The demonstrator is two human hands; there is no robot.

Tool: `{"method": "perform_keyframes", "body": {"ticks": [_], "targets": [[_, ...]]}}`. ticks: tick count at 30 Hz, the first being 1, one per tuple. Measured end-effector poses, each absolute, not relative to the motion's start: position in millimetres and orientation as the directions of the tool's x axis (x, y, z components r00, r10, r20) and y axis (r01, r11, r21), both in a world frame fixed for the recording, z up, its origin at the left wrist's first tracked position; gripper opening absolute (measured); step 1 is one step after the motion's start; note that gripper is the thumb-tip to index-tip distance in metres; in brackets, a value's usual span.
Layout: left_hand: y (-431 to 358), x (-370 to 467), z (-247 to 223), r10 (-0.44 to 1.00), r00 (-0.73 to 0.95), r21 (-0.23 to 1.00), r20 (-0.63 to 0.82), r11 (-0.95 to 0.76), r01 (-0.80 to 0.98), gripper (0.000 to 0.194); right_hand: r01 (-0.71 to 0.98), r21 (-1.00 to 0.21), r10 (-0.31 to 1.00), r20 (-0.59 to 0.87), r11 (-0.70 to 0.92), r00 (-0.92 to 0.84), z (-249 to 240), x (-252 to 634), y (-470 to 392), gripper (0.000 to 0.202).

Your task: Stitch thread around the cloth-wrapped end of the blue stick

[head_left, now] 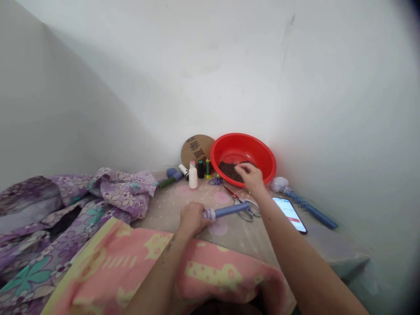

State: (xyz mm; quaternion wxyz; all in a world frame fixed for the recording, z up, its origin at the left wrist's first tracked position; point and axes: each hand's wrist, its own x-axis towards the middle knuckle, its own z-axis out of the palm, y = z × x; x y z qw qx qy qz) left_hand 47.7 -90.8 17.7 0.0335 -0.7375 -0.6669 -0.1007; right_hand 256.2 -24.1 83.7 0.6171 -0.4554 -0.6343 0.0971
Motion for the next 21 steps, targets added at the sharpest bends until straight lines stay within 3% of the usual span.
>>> {"method": "perform_keyframes", "body": {"ticks": [2, 4, 8, 13, 16, 18, 21], "targets": [[-91, 48, 18, 0.978, 0.092, 0.084, 0.185, -0.109, 0.99, 0.045, 0.529, -0.661, 0.818, 0.562, 0.532, -0.12, 62, 243, -28, 0.023], [-91, 49, 20, 0.983, 0.084, 0.089, 0.165, -0.1, 0.991, 0.044, 0.564, -0.624, 0.841, 0.411, 0.54, -0.351, 42, 228, -34, 0.021], [-92, 51, 23, 0.988, 0.065, 0.1, 0.143, -0.08, 0.992, 0.044, 0.631, -0.508, 0.808, 0.305, 0.586, -0.504, 15, 205, -41, 0.019], [-90, 49, 19, 0.982, 0.084, 0.087, 0.167, -0.099, 0.991, 0.044, 0.677, -0.446, 0.81, 0.279, 0.585, -0.516, 3, 194, -39, 0.014], [-89, 47, 17, 0.978, 0.096, 0.087, 0.185, -0.114, 0.99, 0.045, 0.683, -0.424, 0.804, 0.342, 0.594, -0.487, 6, 197, -37, 0.014], [-90, 46, 17, 0.98, 0.091, 0.096, 0.177, -0.109, 0.989, 0.045, 0.71, -0.424, 0.814, 0.434, 0.562, -0.386, 13, 205, -35, 0.018], [-90, 45, 19, 0.983, 0.09, 0.113, 0.162, -0.109, 0.988, 0.045, 0.762, -0.498, 0.805, 0.591, 0.415, -0.052, 28, 227, -29, 0.028]]}}
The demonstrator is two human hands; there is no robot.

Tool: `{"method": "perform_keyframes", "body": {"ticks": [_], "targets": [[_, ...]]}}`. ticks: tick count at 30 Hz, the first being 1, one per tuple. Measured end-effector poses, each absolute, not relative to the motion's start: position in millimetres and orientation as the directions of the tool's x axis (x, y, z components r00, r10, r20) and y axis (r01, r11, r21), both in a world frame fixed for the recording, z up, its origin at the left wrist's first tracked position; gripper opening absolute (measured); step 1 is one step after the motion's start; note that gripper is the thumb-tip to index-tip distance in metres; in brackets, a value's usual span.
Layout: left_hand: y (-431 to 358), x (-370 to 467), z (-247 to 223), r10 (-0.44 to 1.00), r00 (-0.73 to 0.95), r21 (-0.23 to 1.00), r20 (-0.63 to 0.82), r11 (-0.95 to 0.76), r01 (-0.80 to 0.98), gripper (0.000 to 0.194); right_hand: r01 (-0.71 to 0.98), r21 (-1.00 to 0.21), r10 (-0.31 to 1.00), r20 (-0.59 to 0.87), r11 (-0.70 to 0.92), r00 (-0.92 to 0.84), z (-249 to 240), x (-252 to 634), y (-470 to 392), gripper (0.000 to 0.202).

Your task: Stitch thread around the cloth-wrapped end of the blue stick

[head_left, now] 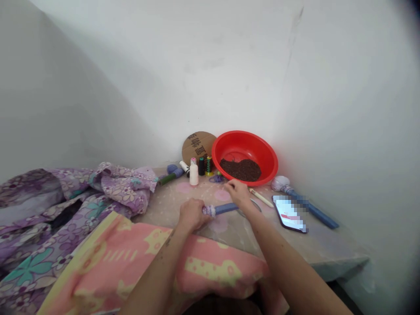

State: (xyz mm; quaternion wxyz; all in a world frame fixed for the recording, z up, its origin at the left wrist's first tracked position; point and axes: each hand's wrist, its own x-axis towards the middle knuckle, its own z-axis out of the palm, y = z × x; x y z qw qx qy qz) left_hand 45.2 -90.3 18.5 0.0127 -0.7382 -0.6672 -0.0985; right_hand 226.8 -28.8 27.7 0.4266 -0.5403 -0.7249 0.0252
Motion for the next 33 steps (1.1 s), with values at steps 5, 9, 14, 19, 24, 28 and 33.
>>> {"method": "perform_keyframes", "body": {"ticks": [5, 9, 14, 19, 24, 28, 33], "targets": [[-89, 45, 17, 0.978, 0.099, 0.112, 0.182, -0.12, 0.986, 0.043, 0.752, -0.637, 0.599, 0.672, 0.168, 0.435, 49, 268, -23, 0.04], [-89, 46, 16, 0.975, 0.09, 0.104, 0.203, -0.112, 0.988, 0.042, 0.714, -0.661, 0.631, 0.66, 0.231, 0.407, 56, 272, -36, 0.039], [-90, 45, 15, 0.978, 0.083, 0.113, 0.193, -0.107, 0.988, 0.044, 0.749, -0.605, 0.702, 0.656, 0.27, 0.277, 55, 251, -56, 0.044], [-90, 45, 14, 0.977, 0.078, 0.111, 0.2, -0.102, 0.989, 0.043, 0.718, -0.525, 0.79, 0.61, 0.456, -0.056, 39, 231, -54, 0.032], [-91, 46, 16, 0.978, 0.07, 0.113, 0.195, -0.093, 0.989, 0.042, 0.705, -0.435, 0.813, 0.454, 0.56, -0.366, 19, 209, -54, 0.028], [-91, 47, 17, 0.981, 0.063, 0.113, 0.186, -0.085, 0.99, 0.04, 0.729, -0.325, 0.787, 0.395, 0.603, -0.474, 7, 192, -57, 0.018], [-92, 47, 16, 0.98, 0.054, 0.116, 0.191, -0.077, 0.99, 0.041, 0.735, -0.259, 0.751, 0.454, 0.627, -0.48, 8, 189, -53, 0.012]]}}
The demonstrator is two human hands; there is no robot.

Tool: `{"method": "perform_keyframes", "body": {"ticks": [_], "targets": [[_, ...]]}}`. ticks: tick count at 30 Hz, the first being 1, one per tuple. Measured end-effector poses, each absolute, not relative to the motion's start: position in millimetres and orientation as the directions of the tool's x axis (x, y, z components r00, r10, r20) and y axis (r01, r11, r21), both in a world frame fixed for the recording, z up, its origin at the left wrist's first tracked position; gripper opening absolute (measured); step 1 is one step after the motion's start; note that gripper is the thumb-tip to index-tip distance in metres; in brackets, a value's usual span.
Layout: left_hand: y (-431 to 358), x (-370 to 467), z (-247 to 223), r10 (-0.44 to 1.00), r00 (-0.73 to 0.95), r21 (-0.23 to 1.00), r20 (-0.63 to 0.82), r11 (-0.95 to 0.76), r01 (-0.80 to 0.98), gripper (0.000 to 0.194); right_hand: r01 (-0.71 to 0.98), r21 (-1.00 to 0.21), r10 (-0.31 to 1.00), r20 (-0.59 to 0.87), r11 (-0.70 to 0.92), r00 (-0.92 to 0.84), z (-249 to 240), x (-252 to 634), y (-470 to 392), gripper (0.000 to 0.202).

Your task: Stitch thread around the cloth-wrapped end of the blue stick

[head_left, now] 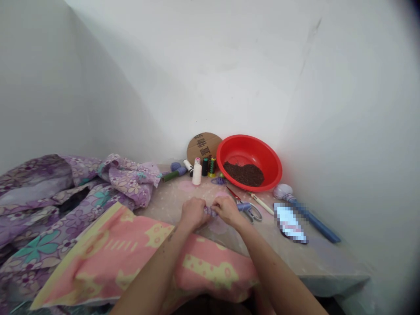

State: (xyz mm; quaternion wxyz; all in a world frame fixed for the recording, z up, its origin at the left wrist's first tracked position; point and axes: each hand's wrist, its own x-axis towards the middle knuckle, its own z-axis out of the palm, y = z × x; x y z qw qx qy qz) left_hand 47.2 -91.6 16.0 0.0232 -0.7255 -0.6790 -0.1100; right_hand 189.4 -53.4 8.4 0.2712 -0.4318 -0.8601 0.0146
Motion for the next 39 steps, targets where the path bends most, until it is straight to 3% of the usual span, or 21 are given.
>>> {"method": "perform_keyframes", "body": {"ticks": [2, 5, 9, 19, 25, 29, 32, 36, 39], "targets": [[-91, 47, 15, 0.979, 0.057, 0.12, 0.195, -0.082, 0.989, 0.042, 0.741, -0.278, 0.728, 0.564, 0.611, -0.39, 17, 196, -52, 0.014], [-91, 46, 15, 0.976, 0.067, 0.123, 0.205, -0.093, 0.988, 0.042, 0.75, -0.383, 0.659, 0.747, 0.539, -0.092, 38, 211, -54, 0.019], [-91, 45, 16, 0.98, 0.061, 0.126, 0.19, -0.086, 0.988, 0.044, 0.742, -0.437, 0.488, 0.856, 0.509, 0.17, 69, 228, -68, 0.022], [-91, 47, 17, 0.983, 0.044, 0.129, 0.177, -0.068, 0.989, 0.044, 0.762, -0.381, 0.325, 0.916, 0.524, 0.235, 90, 229, -92, 0.017], [-94, 48, 17, 0.98, 0.024, 0.143, 0.196, -0.053, 0.988, 0.044, 0.629, -0.426, 0.263, 0.903, 0.65, 0.34, 104, 226, -111, 0.013], [-98, 48, 18, 0.971, 0.028, 0.147, 0.238, -0.064, 0.987, 0.039, 0.5, -0.479, 0.224, 0.845, 0.721, 0.486, 113, 221, -121, 0.022], [-100, 49, 20, 0.969, 0.011, 0.15, 0.247, -0.049, 0.987, 0.037, 0.437, -0.535, 0.324, 0.821, 0.723, 0.47, 105, 214, -119, 0.022], [-100, 50, 19, 0.968, -0.007, 0.147, 0.25, -0.03, 0.989, 0.037, 0.345, -0.657, 0.631, 0.749, 0.67, 0.202, 67, 199, -106, 0.023], [-98, 49, 15, 0.96, 0.023, 0.13, 0.278, -0.061, 0.99, 0.036, 0.334, -0.74, 0.777, 0.629, 0.584, 0.035, 29, 189, -97, 0.027]]}}
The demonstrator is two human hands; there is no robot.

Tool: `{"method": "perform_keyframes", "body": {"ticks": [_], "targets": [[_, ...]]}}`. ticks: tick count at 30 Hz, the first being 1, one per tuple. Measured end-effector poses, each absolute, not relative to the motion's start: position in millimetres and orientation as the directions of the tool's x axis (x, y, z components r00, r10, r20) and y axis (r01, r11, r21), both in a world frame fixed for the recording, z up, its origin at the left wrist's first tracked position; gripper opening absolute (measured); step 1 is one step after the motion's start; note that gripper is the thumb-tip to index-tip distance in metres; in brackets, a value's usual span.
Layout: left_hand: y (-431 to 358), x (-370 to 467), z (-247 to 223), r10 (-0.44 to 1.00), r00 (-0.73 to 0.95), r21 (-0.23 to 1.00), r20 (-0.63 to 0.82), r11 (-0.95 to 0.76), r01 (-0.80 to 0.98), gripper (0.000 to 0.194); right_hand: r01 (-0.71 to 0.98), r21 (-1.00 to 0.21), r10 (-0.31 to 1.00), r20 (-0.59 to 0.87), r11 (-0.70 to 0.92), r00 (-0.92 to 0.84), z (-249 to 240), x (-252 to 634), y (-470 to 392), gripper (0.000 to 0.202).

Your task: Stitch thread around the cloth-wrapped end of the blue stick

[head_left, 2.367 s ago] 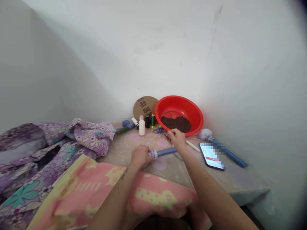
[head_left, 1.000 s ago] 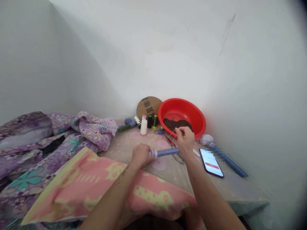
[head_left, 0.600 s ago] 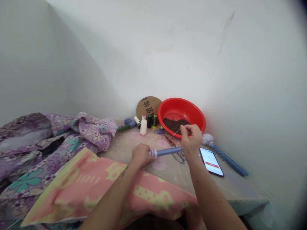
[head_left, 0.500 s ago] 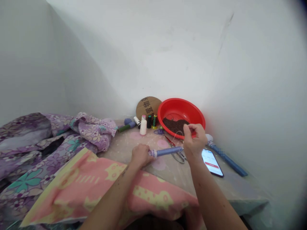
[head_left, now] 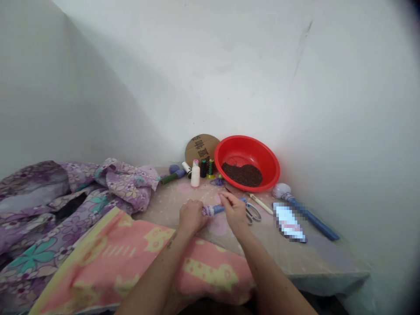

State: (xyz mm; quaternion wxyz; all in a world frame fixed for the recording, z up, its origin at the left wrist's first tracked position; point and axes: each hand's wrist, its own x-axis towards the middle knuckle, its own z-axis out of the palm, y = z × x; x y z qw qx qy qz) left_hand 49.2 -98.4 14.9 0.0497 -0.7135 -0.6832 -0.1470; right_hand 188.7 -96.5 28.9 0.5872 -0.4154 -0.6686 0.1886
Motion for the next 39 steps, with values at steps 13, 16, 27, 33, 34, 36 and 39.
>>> {"method": "perform_keyframes", "body": {"ticks": [13, 16, 27, 33, 34, 36, 39], "targets": [[-95, 42, 12, 0.964, 0.122, 0.098, 0.237, -0.149, 0.984, 0.029, 0.549, -0.7, 0.889, 0.387, 0.457, -0.247, -37, 178, -93, 0.028], [-96, 42, 14, 0.967, 0.113, 0.101, 0.228, -0.139, 0.985, 0.031, 0.637, -0.664, 0.915, 0.356, 0.391, -0.191, -40, 181, -93, 0.03], [-96, 44, 14, 0.965, 0.1, 0.075, 0.241, -0.121, 0.99, 0.031, 0.7, -0.629, 0.926, 0.354, 0.339, -0.131, -40, 184, -96, 0.029], [-99, 47, 19, 0.978, 0.067, 0.072, 0.199, -0.083, 0.994, 0.031, 0.717, -0.611, 0.923, 0.366, 0.334, -0.118, -36, 185, -101, 0.029], [-99, 47, 20, 0.979, 0.064, 0.07, 0.195, -0.078, 0.994, 0.031, 0.719, -0.609, 0.922, 0.368, 0.335, -0.118, -35, 185, -102, 0.029], [-99, 47, 20, 0.978, 0.064, 0.066, 0.2, -0.079, 0.995, 0.031, 0.721, -0.609, 0.924, 0.365, 0.331, -0.115, -35, 185, -103, 0.029], [-98, 47, 18, 0.971, 0.074, 0.068, 0.228, -0.092, 0.993, 0.031, 0.722, -0.609, 0.924, 0.365, 0.329, -0.114, -35, 185, -103, 0.029]]}}
